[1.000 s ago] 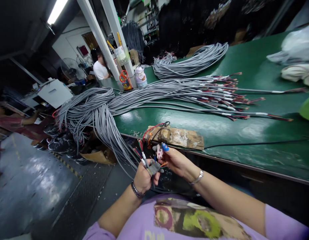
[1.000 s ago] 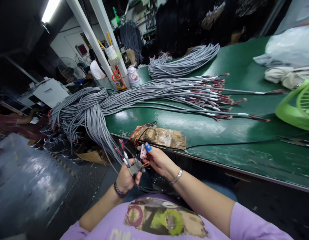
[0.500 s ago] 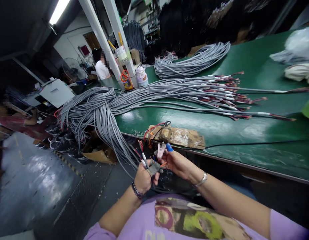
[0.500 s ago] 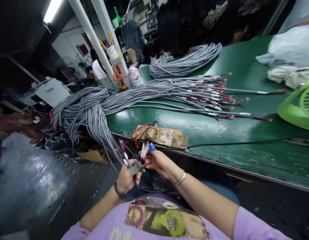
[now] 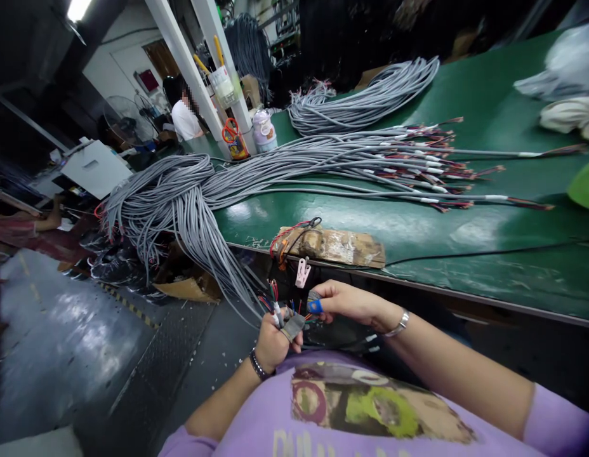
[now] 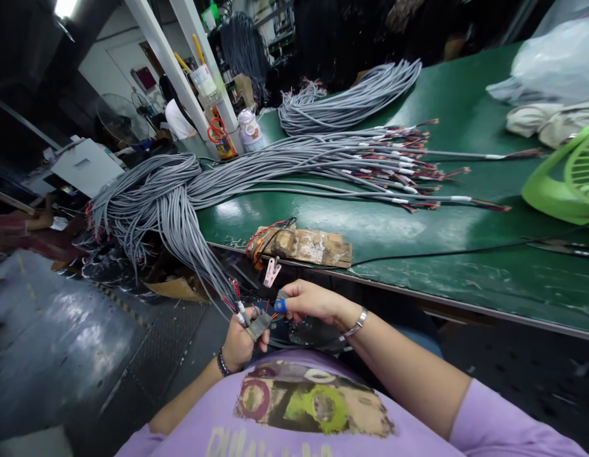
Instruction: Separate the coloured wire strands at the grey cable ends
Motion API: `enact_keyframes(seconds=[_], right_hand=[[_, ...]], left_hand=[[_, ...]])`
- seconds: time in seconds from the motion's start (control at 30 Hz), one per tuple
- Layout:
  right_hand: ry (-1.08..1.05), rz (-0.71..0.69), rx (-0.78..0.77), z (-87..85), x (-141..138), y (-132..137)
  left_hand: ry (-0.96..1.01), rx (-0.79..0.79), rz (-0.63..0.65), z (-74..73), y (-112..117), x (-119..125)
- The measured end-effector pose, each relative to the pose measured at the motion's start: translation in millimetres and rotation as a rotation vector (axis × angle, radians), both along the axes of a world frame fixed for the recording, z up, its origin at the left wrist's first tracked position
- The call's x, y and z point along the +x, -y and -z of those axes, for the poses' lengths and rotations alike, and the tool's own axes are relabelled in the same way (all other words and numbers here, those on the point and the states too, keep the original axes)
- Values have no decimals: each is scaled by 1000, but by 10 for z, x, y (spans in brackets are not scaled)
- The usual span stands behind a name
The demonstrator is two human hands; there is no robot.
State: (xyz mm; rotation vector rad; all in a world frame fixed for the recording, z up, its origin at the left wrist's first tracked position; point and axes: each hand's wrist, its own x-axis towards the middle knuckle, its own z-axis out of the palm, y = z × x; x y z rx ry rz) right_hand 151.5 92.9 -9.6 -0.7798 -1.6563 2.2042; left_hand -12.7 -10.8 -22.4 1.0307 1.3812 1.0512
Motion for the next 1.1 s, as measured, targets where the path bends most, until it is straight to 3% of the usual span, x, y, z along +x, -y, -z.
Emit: enact_keyframes(seconds=[0.2, 0.4, 0.5, 0.6, 0.73, 0.9, 1.0, 1.1], right_hand=[[22, -2, 172, -88, -54, -6], [16, -28, 274, -52, -169, 76], [-23, 47, 240, 18, -154, 87], [-61, 145, 107, 84, -86, 74], [-52, 132, -47, 78, -33, 81], [-14, 126, -9, 1, -126, 135], [-33, 291, -55, 30, -167, 117], [-129, 493, -238, 73, -157, 46]], left_hand=[[0, -20, 36, -32, 16, 1], [1, -128, 311, -48, -3, -28], [36, -128, 228, -21, 3, -33], [71, -110, 114, 13, 13, -31], [78, -87, 72, 43, 3, -23], [63, -73, 64, 45, -26, 1], [105, -42, 2, 28, -27, -3], [172, -3, -30, -15, -33, -25]])
